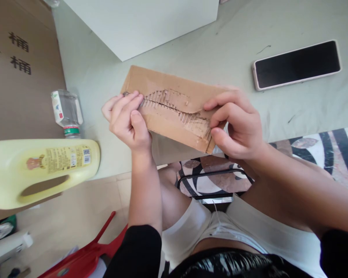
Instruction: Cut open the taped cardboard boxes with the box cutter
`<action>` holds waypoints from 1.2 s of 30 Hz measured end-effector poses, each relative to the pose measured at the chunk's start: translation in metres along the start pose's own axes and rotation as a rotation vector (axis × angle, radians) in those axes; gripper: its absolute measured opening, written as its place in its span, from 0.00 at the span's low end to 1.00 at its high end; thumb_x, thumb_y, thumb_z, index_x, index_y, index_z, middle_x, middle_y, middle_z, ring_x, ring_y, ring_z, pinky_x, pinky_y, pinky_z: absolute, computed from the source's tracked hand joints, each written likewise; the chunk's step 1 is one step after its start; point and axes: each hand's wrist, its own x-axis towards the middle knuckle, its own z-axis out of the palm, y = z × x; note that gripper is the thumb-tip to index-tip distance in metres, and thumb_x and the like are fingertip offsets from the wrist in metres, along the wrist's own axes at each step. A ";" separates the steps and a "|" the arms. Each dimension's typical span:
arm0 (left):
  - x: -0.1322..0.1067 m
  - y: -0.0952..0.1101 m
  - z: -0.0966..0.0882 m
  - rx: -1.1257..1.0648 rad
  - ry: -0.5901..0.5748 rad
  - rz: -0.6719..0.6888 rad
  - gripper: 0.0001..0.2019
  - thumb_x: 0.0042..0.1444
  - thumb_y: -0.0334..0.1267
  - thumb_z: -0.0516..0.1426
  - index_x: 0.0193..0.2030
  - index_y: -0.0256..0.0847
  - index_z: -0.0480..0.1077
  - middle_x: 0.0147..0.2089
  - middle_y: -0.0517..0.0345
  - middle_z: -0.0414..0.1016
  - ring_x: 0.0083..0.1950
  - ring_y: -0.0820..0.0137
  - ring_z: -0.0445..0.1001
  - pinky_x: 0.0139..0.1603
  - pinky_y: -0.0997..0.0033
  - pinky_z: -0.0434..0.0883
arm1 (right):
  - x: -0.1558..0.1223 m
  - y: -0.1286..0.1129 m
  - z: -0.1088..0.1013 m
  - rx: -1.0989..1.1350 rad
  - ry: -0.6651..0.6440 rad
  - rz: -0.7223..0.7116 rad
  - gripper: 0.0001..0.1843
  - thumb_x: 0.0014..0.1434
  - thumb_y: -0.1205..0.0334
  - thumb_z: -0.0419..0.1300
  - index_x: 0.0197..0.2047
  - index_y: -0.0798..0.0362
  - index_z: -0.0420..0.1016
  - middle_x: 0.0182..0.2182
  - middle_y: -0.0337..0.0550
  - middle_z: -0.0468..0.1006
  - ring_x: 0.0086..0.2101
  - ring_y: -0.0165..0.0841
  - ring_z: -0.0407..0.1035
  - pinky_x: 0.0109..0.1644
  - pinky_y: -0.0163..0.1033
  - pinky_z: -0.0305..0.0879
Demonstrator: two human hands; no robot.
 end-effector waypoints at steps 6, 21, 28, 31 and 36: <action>0.000 0.000 0.000 -0.025 0.000 0.022 0.29 0.66 0.62 0.42 0.48 0.49 0.78 0.54 0.51 0.78 0.70 0.52 0.64 0.75 0.36 0.54 | -0.002 0.003 0.000 0.010 -0.015 -0.004 0.05 0.57 0.65 0.56 0.33 0.47 0.73 0.43 0.44 0.79 0.45 0.41 0.75 0.58 0.57 0.74; -0.001 0.002 0.000 0.085 0.031 0.032 0.27 0.68 0.58 0.42 0.47 0.48 0.78 0.52 0.50 0.80 0.66 0.53 0.68 0.74 0.38 0.59 | -0.001 -0.008 -0.007 -0.138 -0.170 0.043 0.23 0.60 0.70 0.53 0.53 0.45 0.81 0.56 0.51 0.70 0.57 0.47 0.69 0.61 0.62 0.72; 0.000 0.003 0.001 0.061 0.047 0.068 0.28 0.68 0.58 0.41 0.47 0.48 0.79 0.51 0.50 0.80 0.65 0.54 0.69 0.73 0.40 0.61 | 0.000 -0.006 -0.004 -0.135 -0.153 0.020 0.21 0.59 0.69 0.54 0.51 0.46 0.81 0.55 0.51 0.72 0.55 0.47 0.70 0.60 0.61 0.71; 0.000 0.003 0.001 0.048 0.051 0.068 0.27 0.68 0.58 0.42 0.47 0.49 0.79 0.52 0.50 0.80 0.66 0.54 0.68 0.75 0.40 0.59 | 0.000 -0.004 -0.002 -0.093 -0.097 0.016 0.24 0.58 0.68 0.53 0.55 0.45 0.76 0.52 0.49 0.73 0.54 0.43 0.71 0.60 0.56 0.72; 0.002 0.005 0.001 0.016 0.108 0.144 0.27 0.68 0.59 0.43 0.45 0.50 0.80 0.47 0.53 0.81 0.58 0.55 0.73 0.70 0.40 0.64 | -0.004 0.004 0.001 -0.075 -0.067 -0.026 0.09 0.58 0.67 0.54 0.37 0.48 0.75 0.48 0.46 0.71 0.50 0.41 0.70 0.57 0.54 0.71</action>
